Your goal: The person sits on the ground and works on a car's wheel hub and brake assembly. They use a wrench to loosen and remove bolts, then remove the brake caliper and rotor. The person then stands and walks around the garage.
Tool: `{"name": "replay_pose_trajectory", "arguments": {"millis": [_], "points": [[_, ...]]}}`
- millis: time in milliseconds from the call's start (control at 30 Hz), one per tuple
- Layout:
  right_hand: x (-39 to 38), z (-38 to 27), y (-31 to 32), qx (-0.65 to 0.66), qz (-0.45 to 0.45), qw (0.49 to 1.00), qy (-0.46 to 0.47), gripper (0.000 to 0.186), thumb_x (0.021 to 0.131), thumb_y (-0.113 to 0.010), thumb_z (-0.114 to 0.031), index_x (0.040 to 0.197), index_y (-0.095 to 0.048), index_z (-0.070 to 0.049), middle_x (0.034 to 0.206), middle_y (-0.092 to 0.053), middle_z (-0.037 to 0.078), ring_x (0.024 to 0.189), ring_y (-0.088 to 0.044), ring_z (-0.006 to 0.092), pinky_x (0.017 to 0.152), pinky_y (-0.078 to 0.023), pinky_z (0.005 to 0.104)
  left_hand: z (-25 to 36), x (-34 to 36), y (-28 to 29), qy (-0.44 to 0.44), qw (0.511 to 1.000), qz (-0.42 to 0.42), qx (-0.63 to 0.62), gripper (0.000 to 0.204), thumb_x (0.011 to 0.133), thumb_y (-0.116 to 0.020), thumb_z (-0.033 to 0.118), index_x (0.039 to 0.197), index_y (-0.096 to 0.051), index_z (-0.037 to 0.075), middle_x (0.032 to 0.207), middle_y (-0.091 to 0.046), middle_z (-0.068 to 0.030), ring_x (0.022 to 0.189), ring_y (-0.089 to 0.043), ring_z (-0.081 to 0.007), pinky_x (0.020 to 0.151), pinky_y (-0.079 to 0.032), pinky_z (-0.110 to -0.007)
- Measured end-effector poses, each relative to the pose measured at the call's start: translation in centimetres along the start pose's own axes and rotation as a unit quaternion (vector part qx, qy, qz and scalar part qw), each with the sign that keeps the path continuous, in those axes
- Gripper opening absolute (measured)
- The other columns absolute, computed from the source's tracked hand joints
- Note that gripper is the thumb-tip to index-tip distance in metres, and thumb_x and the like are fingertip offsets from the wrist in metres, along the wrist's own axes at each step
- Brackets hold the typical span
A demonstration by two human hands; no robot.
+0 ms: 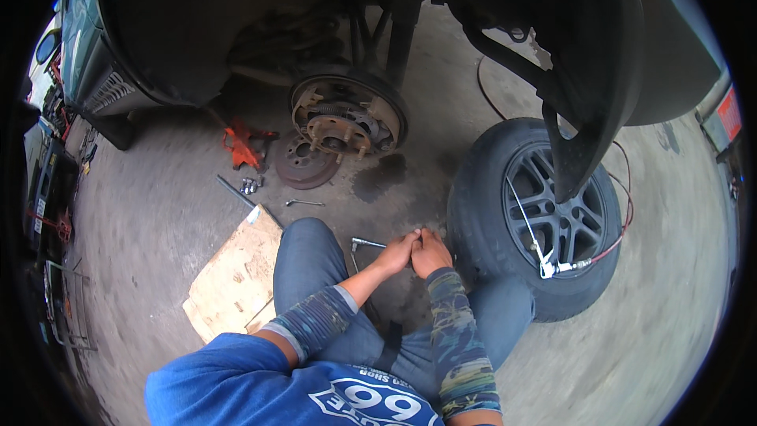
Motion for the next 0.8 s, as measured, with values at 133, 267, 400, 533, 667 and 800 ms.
{"name": "replay_pose_trajectory", "arguments": {"millis": [133,267,400,533,667,800], "points": [[0.2,0.3,-0.3,-0.006,0.008,1.000,0.005,0.046,0.096,-0.044,-0.028,0.135,-0.053,-0.003,0.136,-0.052,0.025,0.123,-0.052,0.0419,0.104,-0.042,0.0470,0.9,-0.5,-0.1,0.009,0.998,0.002,0.061,0.059,0.102,-0.040,0.049,0.115,-0.065,-0.002,0.096,-0.070,-0.0175,0.090,-0.067,-0.0263,0.077,-0.051,-0.036],[0.3,0.4,-0.2,-0.023,0.013,1.000,-0.001,0.046,0.096,-0.046,-0.026,0.135,-0.054,-0.004,0.136,-0.052,0.025,0.124,-0.052,0.0413,0.104,-0.042,0.0470,1.9,-0.8,0.0,0.012,0.992,-0.003,0.125,0.061,0.101,-0.036,0.049,0.119,-0.063,-0.003,0.108,-0.069,-0.0254,0.105,-0.065,-0.0371,0.090,-0.047,-0.040],[0.1,0.3,-0.2,-0.030,0.023,0.999,0.000,0.045,0.096,-0.046,-0.026,0.135,-0.054,-0.004,0.136,-0.052,0.026,0.124,-0.053,0.0418,0.104,-0.043,0.0470,3.2,-1.8,0.0,-0.009,0.990,0.024,0.140,0.063,0.101,-0.034,0.050,0.125,-0.060,-0.002,0.120,-0.065,-0.0280,0.117,-0.059,-0.0419,0.096,-0.044,-0.042],[0.1,0.3,-0.4,-0.031,0.029,0.999,0.006,0.043,0.096,-0.046,-0.026,0.132,-0.055,-0.004,0.133,-0.054,0.026,0.122,-0.053,0.0427,0.102,-0.043,0.0478,3.9,-2.6,0.0,0.019,0.991,0.054,0.118,0.063,0.100,-0.035,0.052,0.128,-0.056,-0.001,0.124,-0.062,-0.0284,0.120,-0.057,-0.0416,0.098,-0.044,-0.043],[0.2,0.4,-0.5,-0.031,0.027,0.999,0.019,0.039,0.097,-0.046,-0.027,0.126,-0.057,-0.003,0.129,-0.055,0.026,0.119,-0.054,0.0432,0.100,-0.044,0.0491,3.5,-2.3,-0.1,0.013,0.989,0.046,0.142,0.061,0.100,-0.036,0.052,0.122,-0.057,-0.001,0.121,-0.063,-0.0281,0.117,-0.058,-0.0419,0.097,-0.044,-0.043],[0.1,0.3,-0.3,-0.030,0.028,0.999,0.016,0.037,0.097,-0.046,-0.027,0.122,-0.057,-0.002,0.127,-0.056,0.026,0.118,-0.055,0.0435,0.098,-0.045,0.0501,2.7,-1.5,-0.2,0.003,0.986,0.059,0.157,0.061,0.100,-0.037,0.052,0.118,-0.059,-0.001,0.117,-0.065,-0.0269,0.113,-0.060,-0.0419,0.095,-0.045,-0.044]]}}
Point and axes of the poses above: each hand's wrist, its own x-axis towards the middle knuckle, its own y-axis out of the back of the hand, z = x × y, the point moved 2 cm from there along x, towards the middle knuckle
